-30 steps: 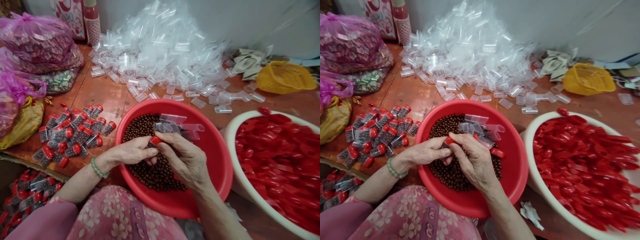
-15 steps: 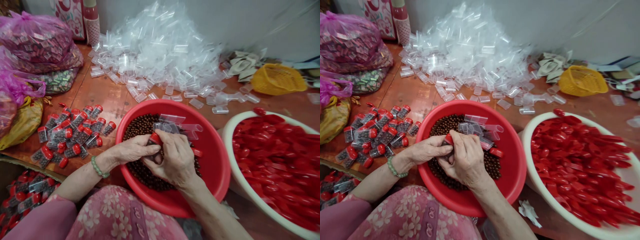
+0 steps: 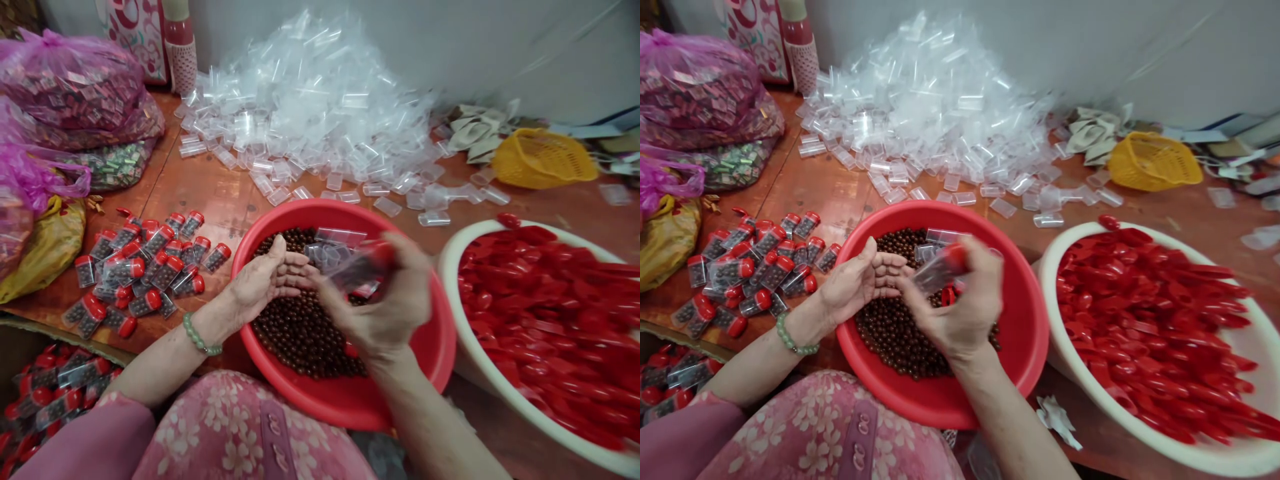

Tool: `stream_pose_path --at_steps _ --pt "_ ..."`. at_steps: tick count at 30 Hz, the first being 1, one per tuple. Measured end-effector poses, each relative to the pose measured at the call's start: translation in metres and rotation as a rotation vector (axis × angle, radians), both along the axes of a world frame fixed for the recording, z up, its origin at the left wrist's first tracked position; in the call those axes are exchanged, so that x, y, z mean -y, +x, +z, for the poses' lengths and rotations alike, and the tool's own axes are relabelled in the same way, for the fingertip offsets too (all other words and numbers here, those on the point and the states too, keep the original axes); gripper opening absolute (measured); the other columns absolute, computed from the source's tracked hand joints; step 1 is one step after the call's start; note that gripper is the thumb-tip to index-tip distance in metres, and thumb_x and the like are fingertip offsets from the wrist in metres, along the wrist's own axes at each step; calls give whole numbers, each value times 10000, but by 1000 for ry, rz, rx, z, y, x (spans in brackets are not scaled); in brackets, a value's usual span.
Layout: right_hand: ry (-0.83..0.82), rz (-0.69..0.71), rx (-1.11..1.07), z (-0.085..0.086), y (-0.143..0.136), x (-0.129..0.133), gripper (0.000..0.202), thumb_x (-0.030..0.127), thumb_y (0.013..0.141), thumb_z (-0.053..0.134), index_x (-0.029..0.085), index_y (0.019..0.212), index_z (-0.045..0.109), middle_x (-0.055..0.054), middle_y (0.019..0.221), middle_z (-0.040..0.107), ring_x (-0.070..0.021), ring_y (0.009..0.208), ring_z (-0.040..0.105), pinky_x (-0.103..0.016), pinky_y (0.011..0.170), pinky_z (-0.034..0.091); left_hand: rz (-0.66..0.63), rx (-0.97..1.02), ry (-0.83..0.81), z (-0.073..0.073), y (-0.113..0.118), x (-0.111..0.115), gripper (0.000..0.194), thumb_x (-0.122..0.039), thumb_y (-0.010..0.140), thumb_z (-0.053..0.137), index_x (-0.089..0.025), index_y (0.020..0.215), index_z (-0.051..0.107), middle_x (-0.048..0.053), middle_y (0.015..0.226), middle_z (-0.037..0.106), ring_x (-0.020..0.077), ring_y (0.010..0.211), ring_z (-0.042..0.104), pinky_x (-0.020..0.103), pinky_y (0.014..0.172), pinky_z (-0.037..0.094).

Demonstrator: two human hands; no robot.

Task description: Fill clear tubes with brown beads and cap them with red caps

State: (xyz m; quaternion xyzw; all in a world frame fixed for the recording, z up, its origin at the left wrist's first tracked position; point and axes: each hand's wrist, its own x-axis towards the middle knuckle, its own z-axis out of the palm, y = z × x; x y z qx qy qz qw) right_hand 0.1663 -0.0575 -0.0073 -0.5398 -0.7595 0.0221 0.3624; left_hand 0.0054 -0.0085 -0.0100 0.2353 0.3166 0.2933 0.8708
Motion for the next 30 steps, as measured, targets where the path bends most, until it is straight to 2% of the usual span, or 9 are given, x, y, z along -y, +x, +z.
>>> stream_pose_path --at_steps 2,5,6,9,14,22,25,30 --pt "81 123 96 -2 -4 -2 707 332 811 670 204 1414 324 -161 1138 616 -321 1007 620 -461 799 522 59 -22 19 -1 1 0 551 -636 880 464 -131 891 683 47 812 713 106 725 642 236 729 485" --pt "135 61 79 -4 -8 -6 743 357 780 707 198 1410 348 -162 1154 621 -314 1022 622 -462 832 531 41 -29 32 -2 2 -1 563 -630 886 459 -120 919 696 66 827 718 127 751 653 243 710 484" --pt "128 47 75 -4 -9 -7 755 366 782 705 189 1417 338 -167 1161 619 -318 1028 620 -472 846 528 36 -22 40 -1 3 -1 563 -623 890 457 -117 933 698 74 845 723 138 774 660 249 718 486" --pt "81 122 101 -4 -9 -9 739 375 795 686 172 1411 330 -170 1139 626 -311 992 631 -475 830 537 8 7 53 2 3 -1 555 -600 908 443 -112 961 702 84 867 733 171 831 674 274 760 496" --pt "57 142 64 -2 -9 -9 638 371 772 710 169 1303 420 -161 1078 634 -302 947 614 -471 809 528 -104 23 11 11 1 0 553 -530 968 345 -105 998 697 99 841 736 188 813 695 294 767 524" --pt "33 193 44 -2 -12 -8 587 357 762 720 139 1245 469 -169 1045 644 -302 951 594 -454 817 497 -116 31 -44 5 2 1 541 -485 983 326 -84 1006 687 107 743 724 190 707 697 318 750 552" --pt "32 195 45 -1 -13 -6 558 373 775 697 136 1236 487 -159 1024 651 -298 936 601 -446 808 483 -102 14 -53 5 5 4 539 -502 973 352 -80 950 688 82 645 688 162 610 666 278 670 545" --pt "28 151 80 2 -13 -1 546 405 792 658 176 1256 481 -131 1027 657 -300 931 622 -457 829 458 4 -71 -33 5 15 15 512 -558 912 444 -108 805 667 24 524 595 115 453 553 234 511 485"
